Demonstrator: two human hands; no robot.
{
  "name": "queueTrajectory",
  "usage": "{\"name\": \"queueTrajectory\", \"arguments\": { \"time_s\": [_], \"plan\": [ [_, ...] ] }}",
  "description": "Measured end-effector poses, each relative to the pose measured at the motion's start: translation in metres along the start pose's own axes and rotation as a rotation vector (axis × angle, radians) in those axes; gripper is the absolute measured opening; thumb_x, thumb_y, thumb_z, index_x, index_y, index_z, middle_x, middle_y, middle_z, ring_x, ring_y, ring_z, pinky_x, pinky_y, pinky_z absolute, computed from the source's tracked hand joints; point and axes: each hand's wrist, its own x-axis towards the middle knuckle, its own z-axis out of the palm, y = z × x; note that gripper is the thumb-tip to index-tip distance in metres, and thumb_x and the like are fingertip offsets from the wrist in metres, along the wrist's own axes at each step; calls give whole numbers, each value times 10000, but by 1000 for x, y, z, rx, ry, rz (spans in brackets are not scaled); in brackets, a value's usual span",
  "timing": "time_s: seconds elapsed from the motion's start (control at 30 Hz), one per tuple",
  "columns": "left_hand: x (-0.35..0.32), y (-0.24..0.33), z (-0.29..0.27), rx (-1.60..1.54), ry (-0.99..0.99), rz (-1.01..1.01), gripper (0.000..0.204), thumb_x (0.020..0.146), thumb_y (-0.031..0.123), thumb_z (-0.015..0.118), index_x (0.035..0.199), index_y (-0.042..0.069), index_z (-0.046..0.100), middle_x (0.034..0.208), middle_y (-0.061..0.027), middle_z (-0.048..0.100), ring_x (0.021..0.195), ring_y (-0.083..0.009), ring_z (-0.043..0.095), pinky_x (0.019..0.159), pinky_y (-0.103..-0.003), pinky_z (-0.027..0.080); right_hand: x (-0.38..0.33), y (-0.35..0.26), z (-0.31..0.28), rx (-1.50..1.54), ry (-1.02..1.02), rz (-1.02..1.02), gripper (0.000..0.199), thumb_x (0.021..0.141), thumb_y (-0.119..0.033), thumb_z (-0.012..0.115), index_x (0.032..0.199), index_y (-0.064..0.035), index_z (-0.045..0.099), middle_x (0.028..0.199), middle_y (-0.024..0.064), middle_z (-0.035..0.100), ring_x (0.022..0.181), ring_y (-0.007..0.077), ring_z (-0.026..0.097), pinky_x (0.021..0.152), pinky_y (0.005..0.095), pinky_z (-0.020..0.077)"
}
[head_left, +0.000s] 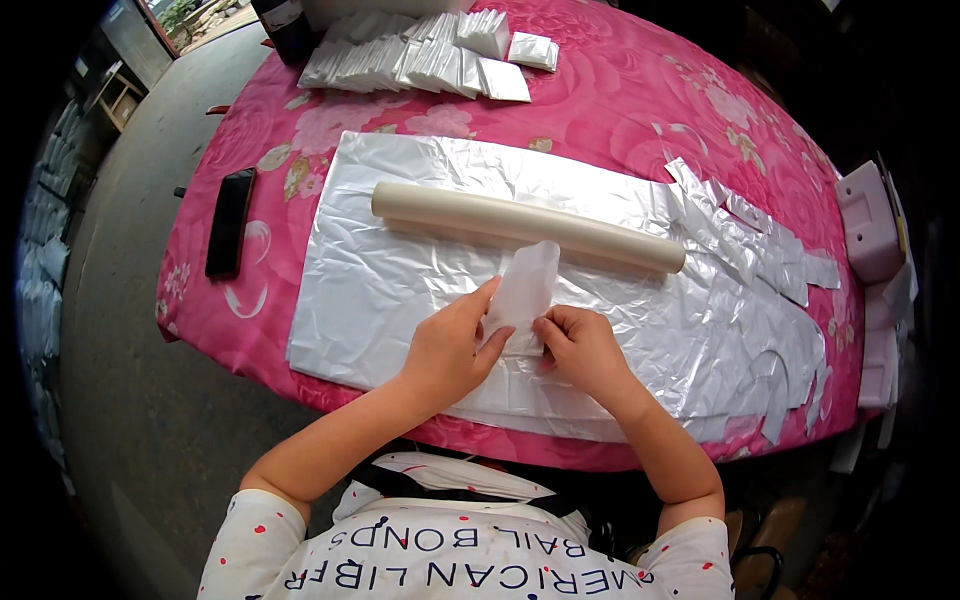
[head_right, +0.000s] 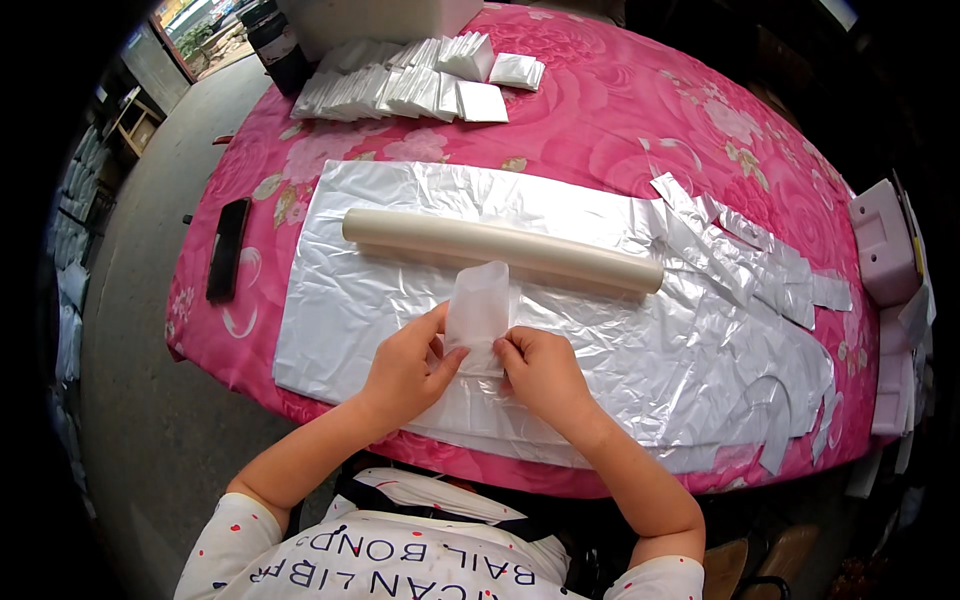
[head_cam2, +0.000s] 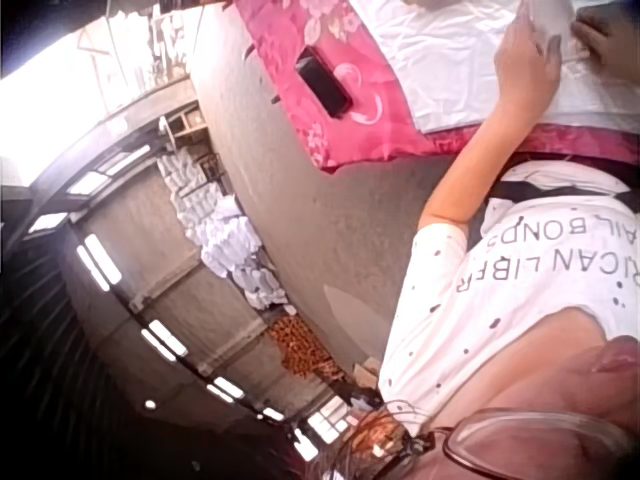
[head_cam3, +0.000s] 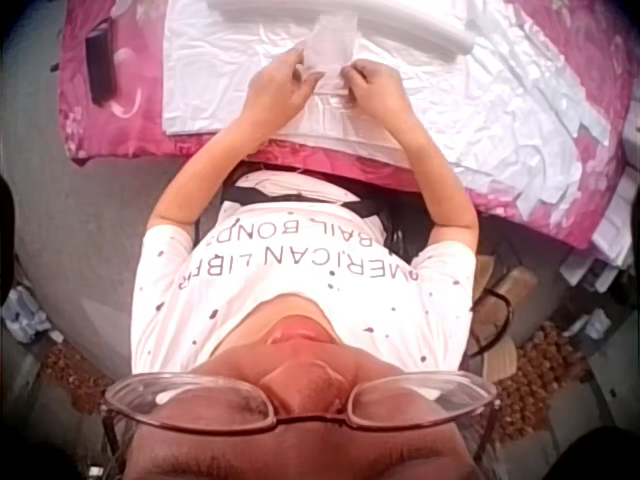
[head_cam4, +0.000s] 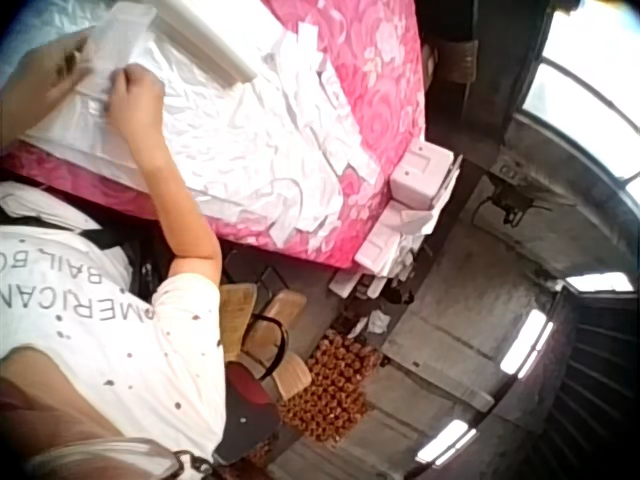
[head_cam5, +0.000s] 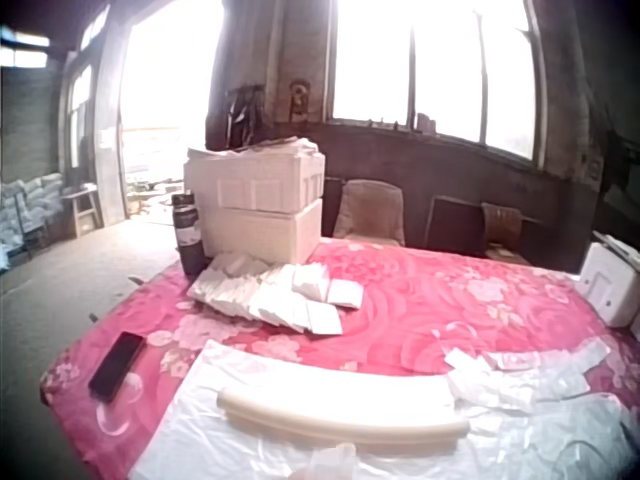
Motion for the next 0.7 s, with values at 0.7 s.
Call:
{"name": "queueTrajectory", "arguments": {
  "time_s": [0.7],
  "plan": [
    [-23,-6,23,542,-173,272,743,802,416,579,1333,-58,367,1425,-226,308,1345,-327,273,1099,-427,196,-13,14,8,-607,377,-501,511,693,-135,736,1155,-34,542,1107,134,570,1095,293,519,856,365,463]
  ]
}}
